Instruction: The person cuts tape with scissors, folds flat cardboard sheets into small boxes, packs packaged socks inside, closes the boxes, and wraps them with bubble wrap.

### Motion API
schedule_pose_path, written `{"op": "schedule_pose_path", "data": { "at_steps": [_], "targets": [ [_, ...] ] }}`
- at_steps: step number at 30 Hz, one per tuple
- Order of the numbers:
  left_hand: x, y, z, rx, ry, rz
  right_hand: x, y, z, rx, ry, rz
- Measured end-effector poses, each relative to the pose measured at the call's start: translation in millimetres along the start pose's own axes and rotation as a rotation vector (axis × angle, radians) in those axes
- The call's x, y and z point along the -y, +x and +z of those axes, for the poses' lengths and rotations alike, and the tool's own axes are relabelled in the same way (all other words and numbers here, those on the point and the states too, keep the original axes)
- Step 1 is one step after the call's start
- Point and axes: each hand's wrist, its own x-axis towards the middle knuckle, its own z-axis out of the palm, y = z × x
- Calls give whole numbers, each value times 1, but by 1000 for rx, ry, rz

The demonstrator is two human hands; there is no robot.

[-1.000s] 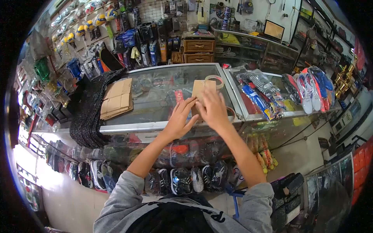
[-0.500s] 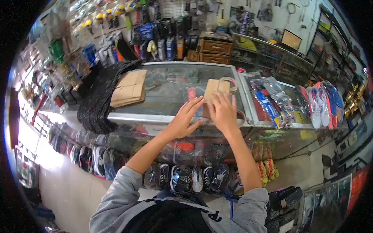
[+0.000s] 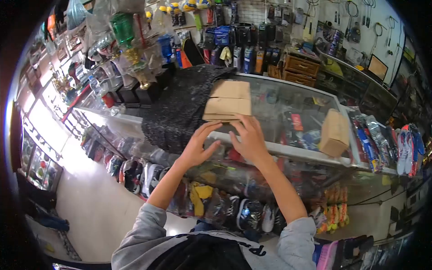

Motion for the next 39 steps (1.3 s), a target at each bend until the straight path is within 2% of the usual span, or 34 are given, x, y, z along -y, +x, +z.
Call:
{"op": "schedule_pose_path", "data": {
  "at_steps": [5, 7, 10, 12, 14, 17, 18, 20, 24, 25, 26, 28, 29, 30, 32, 34, 37, 38, 39],
  "targets": [
    [66, -52, -88, -114, 186, -69, 72, 61, 107, 49, 277, -79],
    [89, -61, -110, -123, 240, -95, 82, 80, 144, 48, 444, 13],
    [116, -56, -129, -65, 284, -68, 91, 82, 176, 49, 257, 96],
    [133, -46, -136, -1, 290, -70, 90, 78, 181, 40, 114, 84],
    [149, -31, -139, 41, 292, -62, 89, 80, 178, 78, 181, 107],
    [172, -20, -144, 246, 385, -215, 91, 81, 175, 116, 211, 131],
    [178, -19, -143, 244, 376, -207, 91, 81, 175, 116, 199, 135],
    [190, -18, -141, 468, 454, -327, 92, 82, 175, 133, 238, 183],
    [198, -10, -149, 472, 318, -352, 94, 83, 175, 101, 223, 181],
    [201, -11, -151, 388, 351, -248, 97, 84, 172, 93, 223, 181],
    [205, -11, -152, 391, 343, -244, 97, 84, 172, 95, 217, 188],
    [222, -10, -152, 211, -22, -389, 96, 83, 174, 83, 230, 201],
    [232, -12, -149, 98, -55, -389, 96, 83, 175, 83, 230, 203],
    [229, -11, -151, 99, -54, -389, 97, 83, 175, 81, 218, 202],
    [207, -6, -165, 90, -175, -568, 96, 84, 176, 74, 209, 200],
    [174, -7, -171, 128, -102, -639, 96, 83, 177, 44, 196, 178],
    [148, -15, -166, -44, -60, -253, 87, 87, 176, 24, 385, 190],
    [135, -14, -168, -10, -133, -273, 84, 88, 178, -86, 401, 229],
    [128, -14, -168, 21, -136, -258, 85, 95, 174, -124, 557, 386]
  ]
}}
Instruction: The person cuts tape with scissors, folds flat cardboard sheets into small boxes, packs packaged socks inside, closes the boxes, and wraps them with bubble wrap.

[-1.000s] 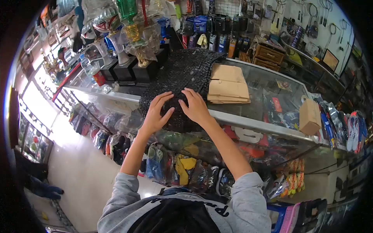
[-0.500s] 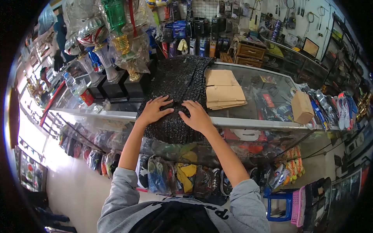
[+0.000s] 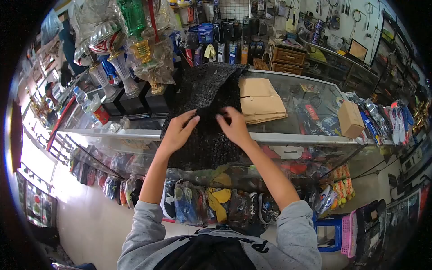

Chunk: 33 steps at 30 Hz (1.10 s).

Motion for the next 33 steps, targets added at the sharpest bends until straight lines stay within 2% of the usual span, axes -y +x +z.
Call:
{"op": "schedule_pose_path", "data": {
  "at_steps": [1, 3, 5, 8, 9, 11, 12, 15, 17, 19, 20, 21, 23, 29, 31, 33],
  "targets": [
    [-5, -1, 2, 32, -3, 14, 4, 7, -4, -52, 153, 153],
    [-13, -2, 9, 62, -19, 63, 6, 26, -15, -139, 135, 85],
    [-23, -4, 18, 92, -36, 102, 1, 53, -26, -167, 238, 247],
    [-40, -7, 33, 160, -33, 156, -38, 102, -41, -120, 195, 127],
    [-45, -8, 38, 158, -31, 155, -24, 101, -49, -118, 196, 126],
    [-57, -7, 50, 212, -14, 198, 20, 98, -74, 149, 329, 480],
    [-65, -6, 56, 218, -9, 206, 1, 99, -80, 200, 292, 389],
    [-88, 1, 78, 255, -41, 239, -6, 104, -106, 332, 223, 368],
    [-108, 8, 96, 268, -73, 217, -2, 103, -131, 263, 253, 353],
    [-125, 17, 114, 314, -129, 269, -2, 101, -164, 140, 396, 244],
    [-136, 20, 122, 343, -117, 291, -3, 99, -180, 56, 363, 120],
    [-142, 24, 133, 345, -121, 287, -10, 98, -197, 45, 488, 172],
    [-154, 34, 153, 319, -55, 302, -26, 97, -221, -66, 452, 86],
    [-139, 61, 200, 175, 167, 378, -47, 91, -279, -370, 475, 94],
    [-136, 66, 214, 109, 369, 442, -65, 91, -294, -446, 484, 81],
    [-131, 71, 231, 101, 369, 402, -86, 89, -306, -483, 483, 79]
  ]
}}
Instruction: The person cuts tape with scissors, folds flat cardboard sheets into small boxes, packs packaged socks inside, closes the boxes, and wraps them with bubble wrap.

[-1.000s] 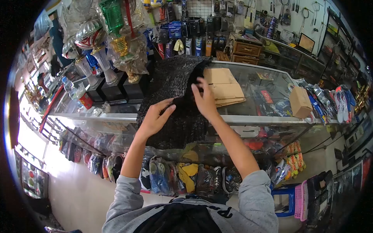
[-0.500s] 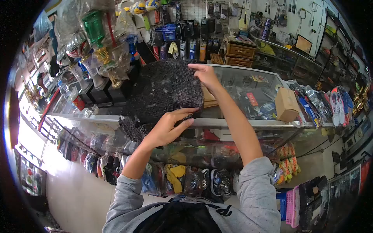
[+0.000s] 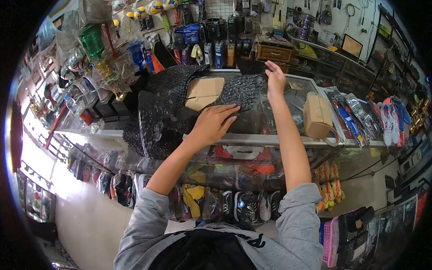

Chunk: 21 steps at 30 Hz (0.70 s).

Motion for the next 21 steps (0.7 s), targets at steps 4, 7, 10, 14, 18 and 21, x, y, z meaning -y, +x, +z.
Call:
{"op": "schedule_pose_path", "data": {
  "at_steps": [4, 7, 10, 14, 18, 21],
  "targets": [
    [-7, 15, 30, -72, -65, -104, -5, 0, -19, -105, -239, -39],
    [-2, 25, 56, -69, -87, -204, -10, -21, -25, -48, -682, -283],
    [7, 21, 71, 5, 21, -206, -2, -54, -15, 272, -836, -351],
    [7, 6, 52, 99, 72, -191, -14, -77, -19, 653, -1036, 88],
    [14, -17, 9, 109, -61, -148, -8, -89, -8, 457, -1326, 171],
    [35, -41, -18, -52, 40, -146, -19, -97, 4, 109, -1059, -432]
  ]
}}
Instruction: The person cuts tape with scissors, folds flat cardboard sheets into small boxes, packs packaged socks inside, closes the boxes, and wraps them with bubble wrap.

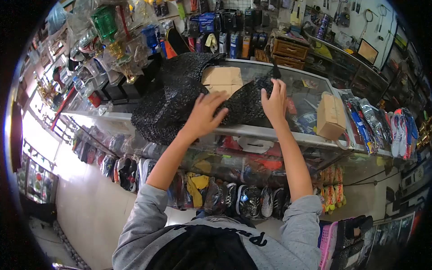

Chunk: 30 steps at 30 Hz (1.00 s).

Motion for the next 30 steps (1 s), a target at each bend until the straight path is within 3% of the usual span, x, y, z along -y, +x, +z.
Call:
{"op": "schedule_pose_path", "data": {
  "at_steps": [1, 3, 6, 8, 11, 17, 19, 20, 22, 23, 25, 27, 30],
  "targets": [
    [14, -6, -3, -52, 80, -20, 19, 1, -1, 9, 5, 1],
    [35, -17, -12, -101, 212, -54, 53, -3, 2, 69, 154, -261],
    [64, -37, -14, 33, 305, -197, 95, -30, 11, 549, 220, -292],
    [73, -45, -23, 216, 318, -385, 99, -46, 18, 588, 210, -303],
    [96, -61, -26, 275, 284, -433, 89, -49, 25, 662, 199, -308],
    [101, -59, -37, 266, 137, -500, 79, -41, 12, 738, 230, -242],
    [95, -57, -39, 130, 57, -543, 72, -38, 4, 660, 305, -238],
    [91, -55, -38, 130, 55, -537, 67, -36, -2, 655, 301, -236],
    [75, -45, -39, -139, 123, -318, 63, -30, -15, 556, 298, -305],
    [67, -39, -38, -136, 117, -310, 62, -27, -21, 550, 291, -300],
    [39, -21, -37, -115, -237, -204, 61, -22, -36, 510, 249, -313],
    [8, -9, -27, 6, -373, -132, 59, -19, -48, 477, 238, -304],
    [-28, 1, -2, -69, -118, -36, 51, -16, -63, 429, 230, -291]
  ]
}}
